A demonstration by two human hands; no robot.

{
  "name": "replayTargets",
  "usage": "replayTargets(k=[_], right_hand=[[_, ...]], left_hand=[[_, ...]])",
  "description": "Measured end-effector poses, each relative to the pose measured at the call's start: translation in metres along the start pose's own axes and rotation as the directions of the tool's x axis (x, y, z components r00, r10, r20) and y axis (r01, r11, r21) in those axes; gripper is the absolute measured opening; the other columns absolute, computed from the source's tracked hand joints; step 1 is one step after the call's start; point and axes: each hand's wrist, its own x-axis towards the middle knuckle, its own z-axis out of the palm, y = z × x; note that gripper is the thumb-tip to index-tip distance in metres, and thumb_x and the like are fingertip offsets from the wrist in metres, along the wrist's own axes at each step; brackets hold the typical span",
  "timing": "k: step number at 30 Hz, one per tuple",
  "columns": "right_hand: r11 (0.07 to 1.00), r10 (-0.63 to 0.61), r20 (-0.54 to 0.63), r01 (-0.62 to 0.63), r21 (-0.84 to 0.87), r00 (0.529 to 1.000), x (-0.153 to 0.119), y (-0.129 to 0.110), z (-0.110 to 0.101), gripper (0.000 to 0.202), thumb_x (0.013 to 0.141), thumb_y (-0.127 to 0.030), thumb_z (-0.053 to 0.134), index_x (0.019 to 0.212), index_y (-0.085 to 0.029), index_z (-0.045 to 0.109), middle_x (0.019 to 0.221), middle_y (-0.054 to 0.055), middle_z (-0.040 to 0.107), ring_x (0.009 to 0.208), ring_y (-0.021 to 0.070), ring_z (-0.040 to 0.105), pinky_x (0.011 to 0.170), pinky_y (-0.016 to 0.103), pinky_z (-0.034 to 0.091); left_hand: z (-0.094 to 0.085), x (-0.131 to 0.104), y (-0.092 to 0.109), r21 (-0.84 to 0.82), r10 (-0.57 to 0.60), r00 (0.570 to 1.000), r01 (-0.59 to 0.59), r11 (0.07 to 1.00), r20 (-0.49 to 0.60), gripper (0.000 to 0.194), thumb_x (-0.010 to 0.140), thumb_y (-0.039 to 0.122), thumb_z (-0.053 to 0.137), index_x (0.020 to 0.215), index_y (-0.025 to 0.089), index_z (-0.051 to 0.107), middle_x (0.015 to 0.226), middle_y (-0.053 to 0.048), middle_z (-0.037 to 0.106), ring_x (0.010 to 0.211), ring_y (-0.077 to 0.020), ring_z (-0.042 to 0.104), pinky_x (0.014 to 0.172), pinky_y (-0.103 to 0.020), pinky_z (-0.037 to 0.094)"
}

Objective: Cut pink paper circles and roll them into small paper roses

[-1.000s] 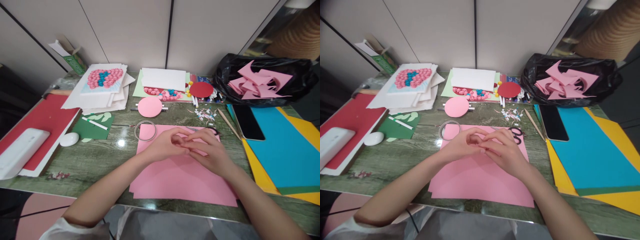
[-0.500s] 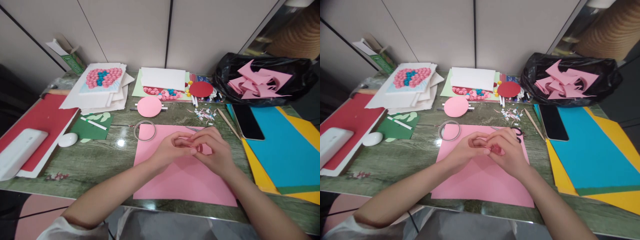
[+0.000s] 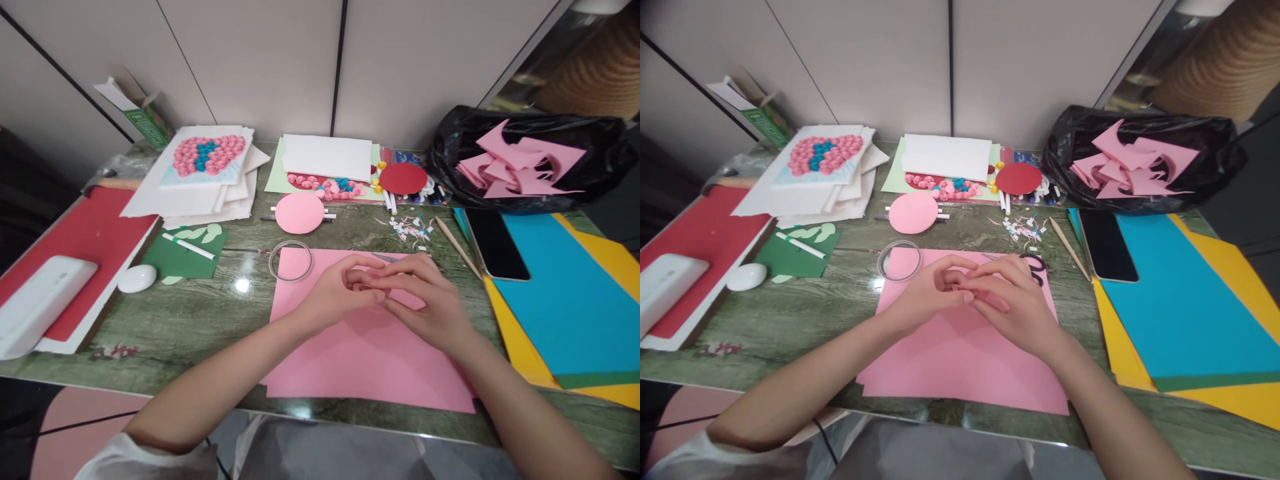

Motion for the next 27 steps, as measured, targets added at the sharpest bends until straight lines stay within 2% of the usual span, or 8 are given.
replayTargets(k=[4,9,15,22,27], right_hand=[[1.000,0.005,0.076,-0.006,0.008,0.997,0.000,0.003,0.002,0.020,0.083,-0.016,0.060,0.098,-0.029,0.064,0.096,0.004,0.064,0.090,0.0203,0.057,0.077,0.040,0.045],[0.998,0.054,-0.066,-0.057,-0.036,0.996,0.001,-0.001,0.004,0.015,0.079,-0.018,0.065,0.092,-0.027,0.064,0.089,0.005,0.064,0.085,0.0214,0.056,0.073,0.040,0.045],[0.995,0.077,-0.150,-0.086,-0.054,0.986,-0.001,-0.004,0.008,0.011,0.077,-0.016,0.066,0.082,-0.024,0.060,0.081,0.003,0.062,0.081,0.0204,0.055,0.071,0.039,0.045],[0.994,0.080,-0.162,-0.092,-0.066,0.984,-0.001,-0.006,0.011,0.013,0.078,-0.018,0.065,0.074,-0.023,0.053,0.077,0.003,0.062,0.078,0.0198,0.055,0.071,0.038,0.044],[0.995,0.086,-0.146,-0.092,-0.030,0.985,-0.001,-0.007,0.008,0.015,0.075,-0.014,0.067,0.082,-0.024,0.057,0.079,0.003,0.061,0.080,0.0205,0.055,0.072,0.039,0.044]], left_hand=[[-0.004,0.001,0.003,0.087,-0.007,0.999,0.003,0.996,0.043,0.033,0.065,0.011,0.072,0.095,0.018,0.060,0.068,0.002,0.063,0.069,-0.0111,0.059,0.074,-0.028,0.044],[-0.001,-0.001,-0.003,-0.079,-0.048,0.999,0.046,0.996,-0.022,0.037,0.065,0.016,0.074,0.099,0.018,0.060,0.076,0.000,0.067,0.074,-0.0119,0.062,0.079,-0.030,0.043],[0.009,-0.005,-0.016,-0.268,-0.088,0.992,0.061,0.962,-0.090,0.040,0.062,0.016,0.078,0.098,0.017,0.060,0.080,-0.001,0.067,0.079,-0.0127,0.062,0.081,-0.030,0.041],[0.013,-0.006,-0.023,-0.298,-0.090,0.991,0.056,0.953,-0.103,0.040,0.061,0.020,0.079,0.096,0.017,0.060,0.077,0.000,0.066,0.077,-0.0132,0.061,0.079,-0.029,0.040],[0.011,-0.005,-0.018,-0.249,-0.051,0.991,0.019,0.968,-0.124,0.036,0.063,0.020,0.077,0.095,0.019,0.060,0.075,0.002,0.064,0.074,-0.0111,0.059,0.075,-0.027,0.041]])
